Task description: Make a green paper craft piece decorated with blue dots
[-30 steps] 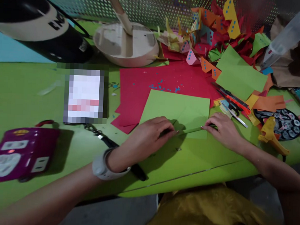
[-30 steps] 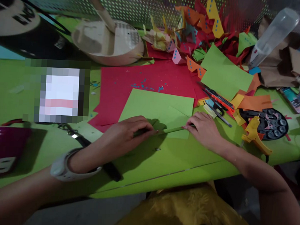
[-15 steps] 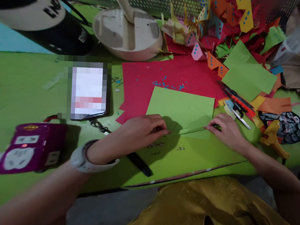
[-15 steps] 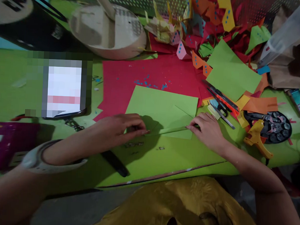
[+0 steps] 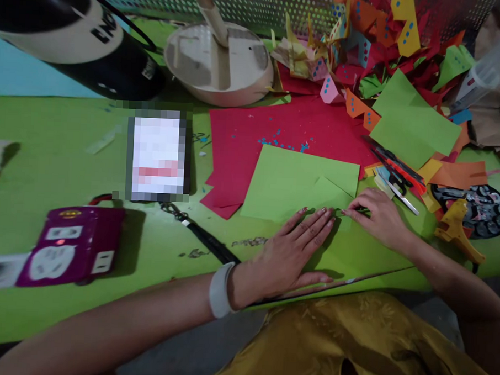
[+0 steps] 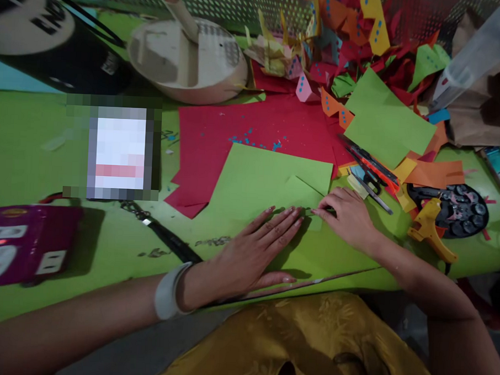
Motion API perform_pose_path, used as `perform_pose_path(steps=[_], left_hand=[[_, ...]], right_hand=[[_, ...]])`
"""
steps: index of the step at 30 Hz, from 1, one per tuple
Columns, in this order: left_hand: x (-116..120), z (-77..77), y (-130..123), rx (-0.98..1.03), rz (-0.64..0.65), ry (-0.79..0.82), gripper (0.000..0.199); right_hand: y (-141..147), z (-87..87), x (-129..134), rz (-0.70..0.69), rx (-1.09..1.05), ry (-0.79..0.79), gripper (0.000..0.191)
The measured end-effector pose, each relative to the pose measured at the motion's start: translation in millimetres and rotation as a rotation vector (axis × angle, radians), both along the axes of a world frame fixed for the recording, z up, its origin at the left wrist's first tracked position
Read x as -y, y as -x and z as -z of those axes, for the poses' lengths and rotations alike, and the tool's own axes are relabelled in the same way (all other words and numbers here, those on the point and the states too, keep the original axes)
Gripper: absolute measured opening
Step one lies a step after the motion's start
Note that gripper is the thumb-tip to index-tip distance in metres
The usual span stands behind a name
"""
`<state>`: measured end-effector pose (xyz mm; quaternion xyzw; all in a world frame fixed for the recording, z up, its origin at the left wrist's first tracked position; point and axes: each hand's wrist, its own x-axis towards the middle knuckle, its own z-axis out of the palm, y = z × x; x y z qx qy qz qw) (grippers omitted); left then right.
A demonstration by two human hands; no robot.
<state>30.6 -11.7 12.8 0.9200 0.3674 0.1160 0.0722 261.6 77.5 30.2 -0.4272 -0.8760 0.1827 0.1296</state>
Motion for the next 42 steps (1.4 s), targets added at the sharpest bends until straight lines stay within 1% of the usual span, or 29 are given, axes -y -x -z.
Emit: perform_pose_path(steps=[6, 11, 17, 21, 25, 29, 34, 36, 38, 40, 41, 42], left_hand=[[0, -2.0, 0, 0.006, -0.019, 0.056, 0.093], [2, -0.6, -4, -0.016, -0.039, 0.068, 0.090], [3, -1.3, -4, -0.018, -0.051, 0.088, 0.088], [3, -1.1, -3, -0.014, -0.049, 0.050, 0.091], [3, -0.7, -2, -0.024, -0.035, 0.011, 0.089], [3, 0.1, -2, -0.043, -0.028, -0.016, 0.089], [4, 3.6, -1, -0.020, -0.030, -0.041, 0.089], [4, 4.4, -1, -0.007, -0.031, -0.039, 0.089], [3, 4.7, 0, 0.001, -0.028, -0.036, 0.090], [3, 5.2, 1, -0.002, -0.028, -0.037, 0.090], [3, 5.8, 1, -0.006, -0.025, -0.039, 0.090], [4, 6.5, 1, -0.010, -0.021, -0.043, 0.090]], right_hand=[[2, -3.3, 1, 0.012, 0.005, -0.005, 0.033], [0, -1.0, 0, 0.012, -0.017, -0.024, 0.035], [0, -0.6, -3, 0.004, -0.008, -0.007, 0.030], [3, -3.5, -2, 0.011, 0.028, 0.029, 0.030], [3, -6.5, -2, 0.043, 0.073, 0.054, 0.034], [-2, -8.4, -5, 0.071, 0.122, 0.079, 0.034], [-11, -8.9, -9, 0.111, 0.153, 0.062, 0.033], [-13, -11.9, -9, 0.129, 0.201, 0.062, 0.034], [-13, -17.3, -5, 0.192, 0.273, 0.016, 0.031], [-11, -22.5, 3, 0.254, 0.294, -0.092, 0.029], [-10, -23.8, 8, 0.233, 0.272, -0.155, 0.029], [-7, -23.7, 14, 0.161, 0.233, -0.214, 0.033]])
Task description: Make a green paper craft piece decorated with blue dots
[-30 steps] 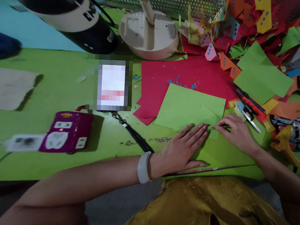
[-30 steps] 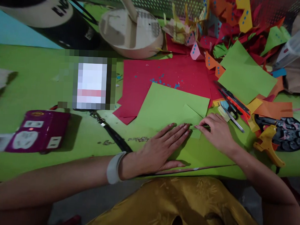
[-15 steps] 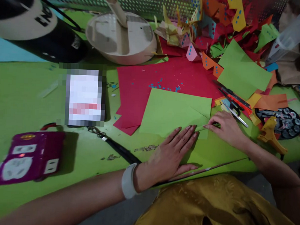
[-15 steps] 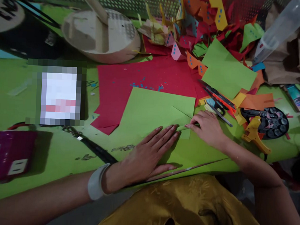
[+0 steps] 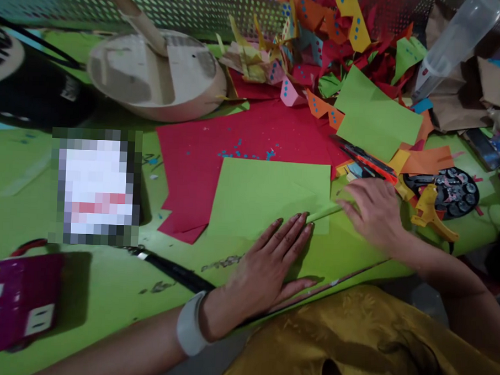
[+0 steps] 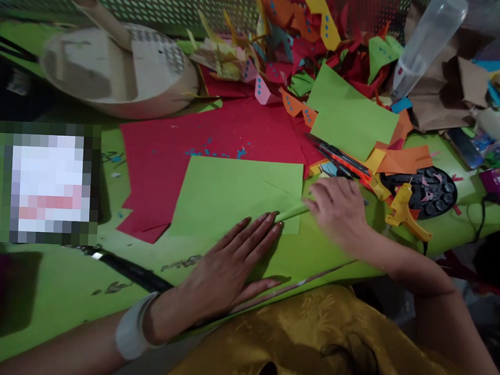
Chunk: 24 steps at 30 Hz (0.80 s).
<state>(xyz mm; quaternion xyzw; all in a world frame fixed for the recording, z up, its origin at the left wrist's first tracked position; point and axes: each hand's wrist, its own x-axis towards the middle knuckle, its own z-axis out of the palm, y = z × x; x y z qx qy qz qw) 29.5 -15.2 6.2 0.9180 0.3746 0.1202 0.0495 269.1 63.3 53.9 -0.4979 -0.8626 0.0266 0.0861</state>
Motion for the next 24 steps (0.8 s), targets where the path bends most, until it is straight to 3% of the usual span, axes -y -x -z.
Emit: perform_pose_path(steps=[3, 5, 8, 11, 17, 24], left_hand=[[1, 2.6, 0, -0.014, 0.000, -0.012, 0.089], [2, 3.3, 0, -0.027, -0.015, -0.012, 0.086], [2, 2.3, 0, -0.041, -0.011, -0.020, 0.085], [0, 1.0, 0, -0.041, 0.012, -0.034, 0.088], [0, -1.2, 0, -0.049, 0.009, -0.018, 0.089], [-1, -6.0, 0, -0.044, 0.011, -0.021, 0.093]], right_hand=[[8, 10.7, 16, -0.455, -0.042, -0.062, 0.054], [11, 23.4, 23, -0.618, -0.009, -0.062, 0.067], [12, 39.4, 26, -0.591, 0.044, -0.040, 0.080], [9, 44.2, 26, -0.541, 0.066, -0.010, 0.081], [5, 35.5, 27, -0.504, 0.069, 0.074, 0.077], [-11, 24.4, 30, -0.381, 0.169, 0.038, 0.076]])
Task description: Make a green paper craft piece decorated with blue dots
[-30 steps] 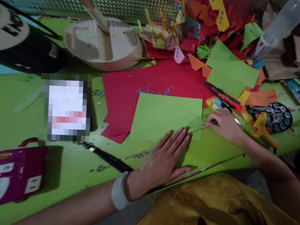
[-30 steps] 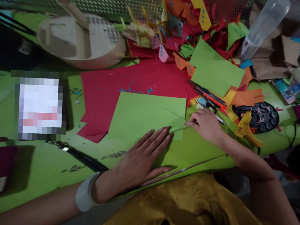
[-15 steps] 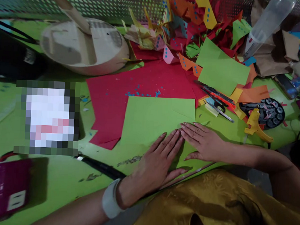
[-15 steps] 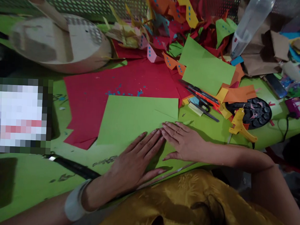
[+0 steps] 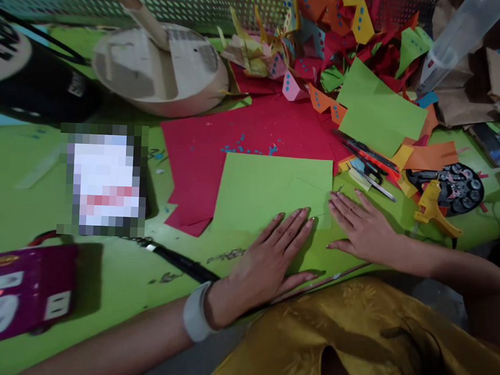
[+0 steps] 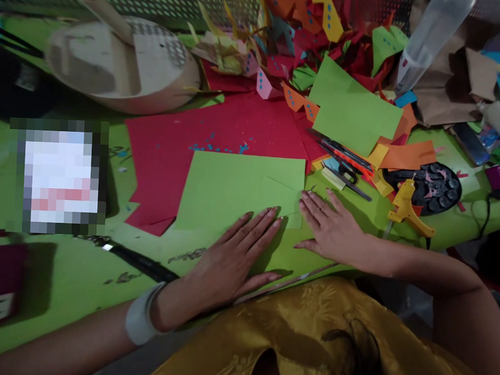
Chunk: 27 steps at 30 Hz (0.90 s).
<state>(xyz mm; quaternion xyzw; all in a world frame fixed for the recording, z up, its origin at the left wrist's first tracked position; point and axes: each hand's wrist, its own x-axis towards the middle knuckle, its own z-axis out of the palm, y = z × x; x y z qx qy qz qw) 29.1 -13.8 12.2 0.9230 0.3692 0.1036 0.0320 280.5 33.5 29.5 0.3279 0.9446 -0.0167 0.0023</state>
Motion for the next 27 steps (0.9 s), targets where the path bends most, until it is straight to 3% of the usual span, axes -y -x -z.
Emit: perform_pose_path(steps=[9, 13, 17, 22, 27], left_hand=[[6, -4.2, 20, -0.002, -0.043, 0.095, 0.096], [-5, -19.1, 32, 0.080, -0.065, 0.229, 0.073], [-33, -30.7, 34, 0.230, -0.247, 0.334, 0.050], [-63, -24.9, 25, 0.310, -0.227, 0.452, 0.029], [-65, -17.3, 20, 0.306, -0.224, 0.455, 0.020]], right_hand=[[-6, 1.8, -1, 0.023, 0.016, -0.006, 0.076], [-9, -1.7, -7, -0.016, 0.040, -0.029, 0.075], [-6, -7.8, -16, -0.056, 0.069, -0.064, 0.069], [7, -15.5, -23, -0.056, 0.085, -0.126, 0.051], [22, -15.8, -30, -0.027, -0.007, -0.093, 0.035]])
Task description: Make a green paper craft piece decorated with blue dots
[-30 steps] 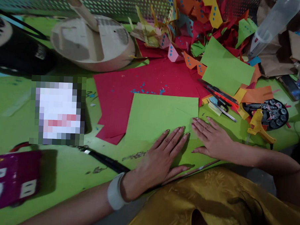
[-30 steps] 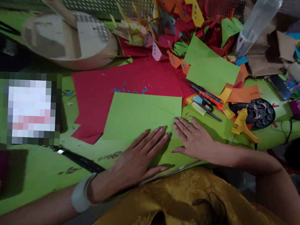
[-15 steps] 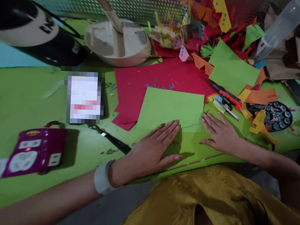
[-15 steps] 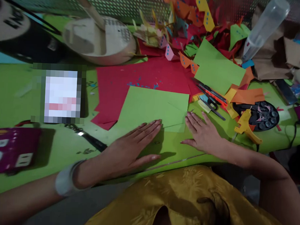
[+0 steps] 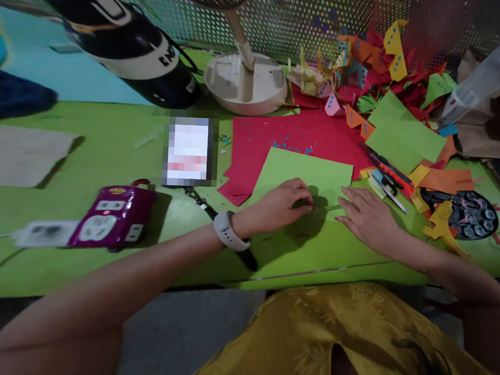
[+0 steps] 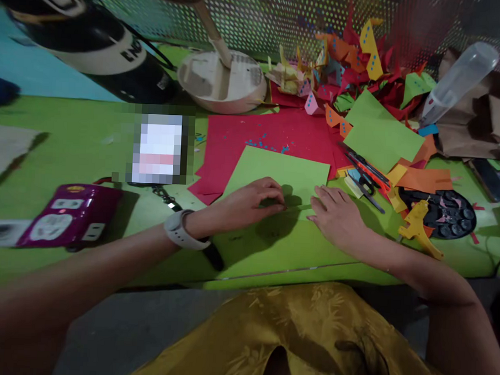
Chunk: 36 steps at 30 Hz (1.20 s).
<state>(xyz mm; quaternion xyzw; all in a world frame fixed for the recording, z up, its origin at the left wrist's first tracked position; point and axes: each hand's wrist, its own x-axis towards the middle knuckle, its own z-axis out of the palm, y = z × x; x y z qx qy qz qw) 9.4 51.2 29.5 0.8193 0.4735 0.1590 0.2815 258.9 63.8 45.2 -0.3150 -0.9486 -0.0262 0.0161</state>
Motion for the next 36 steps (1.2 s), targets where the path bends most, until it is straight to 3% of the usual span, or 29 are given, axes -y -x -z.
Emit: perform_pose_path(steps=[4, 10, 14, 21, 36], left_hand=[[8, -1.8, -4, 0.004, -0.040, -0.025, 0.020], [8, -11.7, -14, -0.101, -0.030, -0.130, 0.023], [5, -8.8, -15, -0.102, -0.042, -0.152, 0.022], [7, 1.7, 1, 0.154, -0.129, 0.012, 0.027], [12, -0.8, 42, 0.063, -0.226, 0.015, 0.028]], right_hand=[[8, 9.5, -11, 0.028, -0.082, 0.129, 0.026], [7, 15.7, -17, 0.067, -0.114, 0.140, 0.021], [5, 13.2, -15, 0.104, -0.099, 0.168, 0.020], [3, 16.0, -19, 0.159, -0.169, 0.280, 0.019], [2, 17.4, -20, 0.179, -0.200, 0.295, 0.021]])
